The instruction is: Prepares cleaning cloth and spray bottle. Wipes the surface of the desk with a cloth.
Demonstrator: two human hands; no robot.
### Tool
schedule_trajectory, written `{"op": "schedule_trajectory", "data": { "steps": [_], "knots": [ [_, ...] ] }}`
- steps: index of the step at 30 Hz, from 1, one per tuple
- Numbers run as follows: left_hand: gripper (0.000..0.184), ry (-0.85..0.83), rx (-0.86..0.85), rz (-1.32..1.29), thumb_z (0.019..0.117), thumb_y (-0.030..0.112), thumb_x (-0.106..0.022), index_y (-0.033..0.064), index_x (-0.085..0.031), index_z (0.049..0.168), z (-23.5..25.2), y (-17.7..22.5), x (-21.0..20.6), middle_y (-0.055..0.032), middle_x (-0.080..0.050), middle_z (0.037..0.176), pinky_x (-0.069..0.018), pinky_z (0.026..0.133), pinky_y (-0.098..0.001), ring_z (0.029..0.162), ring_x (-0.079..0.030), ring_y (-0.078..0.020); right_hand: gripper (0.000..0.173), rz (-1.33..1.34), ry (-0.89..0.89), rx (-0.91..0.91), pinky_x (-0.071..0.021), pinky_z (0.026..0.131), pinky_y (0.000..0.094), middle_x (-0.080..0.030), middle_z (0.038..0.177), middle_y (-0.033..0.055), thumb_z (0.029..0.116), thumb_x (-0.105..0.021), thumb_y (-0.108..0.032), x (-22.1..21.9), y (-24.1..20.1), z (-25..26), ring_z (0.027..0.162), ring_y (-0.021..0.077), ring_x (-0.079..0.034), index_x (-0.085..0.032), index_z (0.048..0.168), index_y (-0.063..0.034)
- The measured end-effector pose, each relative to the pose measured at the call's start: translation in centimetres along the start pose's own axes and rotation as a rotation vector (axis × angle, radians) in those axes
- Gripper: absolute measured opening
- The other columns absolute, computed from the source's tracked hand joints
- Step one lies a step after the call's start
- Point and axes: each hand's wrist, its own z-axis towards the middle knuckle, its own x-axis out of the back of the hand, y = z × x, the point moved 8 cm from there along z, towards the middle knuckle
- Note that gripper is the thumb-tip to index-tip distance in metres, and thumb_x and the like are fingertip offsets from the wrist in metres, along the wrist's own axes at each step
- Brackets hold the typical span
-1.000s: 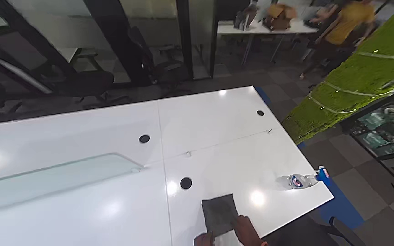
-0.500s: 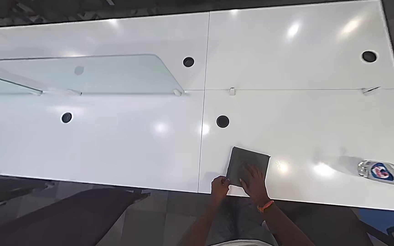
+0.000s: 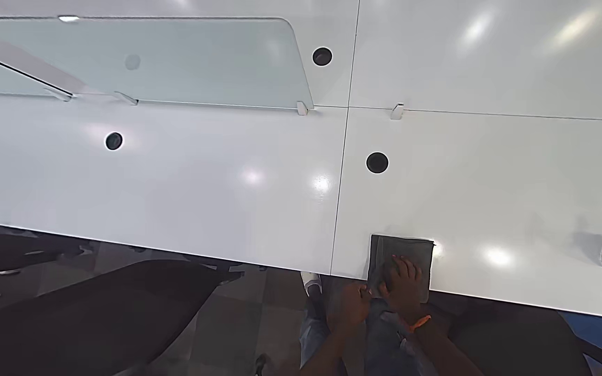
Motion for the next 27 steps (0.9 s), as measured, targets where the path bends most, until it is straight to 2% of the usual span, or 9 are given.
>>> {"op": "schedule_trajectory", "data": {
  "steps": [3,5,7,12,15,18,20,23,27],
  "knots": [
    [0.029,-0.025,0.007,-0.020,0.1001,0.028,-0.059,0.0024,-0.071,0.108,-0.2,-2.7,2.6,-0.0129,-0.070,0.091,-0.0562,0.084,-0.0454,0.085,-0.068,-0.0243,0.079,-0.092,-0.105,-0.064,-0.0309,0.106,0.0709,-0.055,0.145,0.0118,0.0764,-0.054,-0.078,-1.0,-3.2,0.6,0.137,0.0408,-0.046,-0.057,0.144,-0.0378],
    [0.030,-0.034,0.016,-0.003,0.1003,0.029,-0.059,0.0026,-0.071,0.111,0.0,-4.2,5.2,-0.0137,-0.071,0.095,-0.0557,0.088,-0.0468,0.090,-0.069,-0.0257,0.088,-0.122,-0.089,-0.110,-0.0302,0.104,0.0733,-0.054,0.145,0.0152,0.0723,-0.051,-0.087,-2.1,-6.3,1.5,0.136,0.0438,-0.045,-0.052,0.148,-0.0429],
    [0.031,-0.010,0.020,0.027,0.0998,0.029,-0.059,0.0036,-0.071,0.112,0.4,-5.9,8.6,-0.0134,-0.072,0.096,-0.0556,0.089,-0.0484,0.092,-0.070,-0.0263,0.086,-0.122,-0.063,-0.151,-0.0257,0.108,0.0748,-0.051,0.150,0.0172,0.0742,-0.051,-0.087,-3.5,-9.8,2.6,0.141,0.0455,-0.041,-0.051,0.149,-0.0437],
    [0.031,-0.012,0.019,0.075,0.0993,0.033,-0.059,0.0080,-0.071,0.112,1.4,-7.6,14.9,-0.0099,-0.073,0.094,-0.0573,0.085,-0.0475,0.089,-0.071,-0.0238,0.074,-0.143,-0.036,-0.164,-0.0127,0.115,0.0768,-0.036,0.163,0.0149,0.0865,-0.045,-0.073,-5.9,-15.6,5.3,0.153,0.0444,-0.025,-0.048,0.152,-0.0380],
    [0.034,-0.058,-0.047,0.164,0.1032,0.034,-0.053,0.0107,-0.071,0.120,1.9,-6.2,16.3,-0.0105,-0.074,0.105,-0.0558,0.092,-0.0496,0.100,-0.071,-0.0256,0.062,-0.135,-0.017,-0.129,-0.0137,0.114,0.0781,-0.036,0.164,0.0149,0.0915,-0.045,-0.050,-5.5,-16.2,6.7,0.154,0.0439,-0.024,-0.050,0.152,-0.0349],
    [0.038,0.004,-0.146,0.217,0.1063,0.033,-0.046,0.0108,-0.068,0.128,2.2,-5.4,18.6,-0.0096,-0.074,0.112,-0.0544,0.097,-0.0461,0.105,-0.070,-0.0240,0.057,-0.123,0.001,-0.108,-0.0158,0.115,0.0765,-0.037,0.164,0.0109,0.0927,-0.050,-0.032,-5.3,-15.8,10.2,0.154,0.0408,-0.025,-0.052,0.150,-0.0351],
    [0.039,0.085,-0.223,0.247,0.1069,0.031,-0.043,0.0094,-0.068,0.128,2.4,-5.3,20.3,-0.0100,-0.073,0.115,-0.0546,0.097,-0.0442,0.103,-0.071,-0.0230,0.059,-0.117,0.018,-0.106,-0.0155,0.116,0.0748,-0.037,0.165,0.0079,0.0914,-0.050,-0.029,-4.8,-15.3,14.1,0.155,0.0389,-0.025,-0.052,0.150,-0.0353],
    [0.035,0.252,-0.331,0.277,0.1047,0.027,-0.046,0.0079,-0.071,0.120,2.7,-5.5,22.4,-0.0097,-0.074,0.108,-0.0573,0.090,-0.0432,0.096,-0.072,-0.0225,0.054,-0.099,0.059,-0.109,-0.0137,0.119,0.0732,-0.038,0.164,0.0033,0.0939,-0.047,-0.027,-4.2,-14.1,20.5,0.155,0.0348,-0.026,-0.056,0.147,-0.0350],
    [0.029,0.431,-0.439,0.286,0.1013,0.020,-0.052,0.0055,-0.074,0.112,2.4,-6.2,24.0,-0.0105,-0.075,0.097,-0.0597,0.081,-0.0429,0.087,-0.073,-0.0240,0.048,-0.036,0.095,-0.151,-0.0103,0.120,0.0709,-0.033,0.167,-0.0008,0.0974,-0.051,-0.024,-3.2,-12.6,28.3,0.158,0.0282,-0.018,-0.058,0.144,-0.0324]
  ]
}}
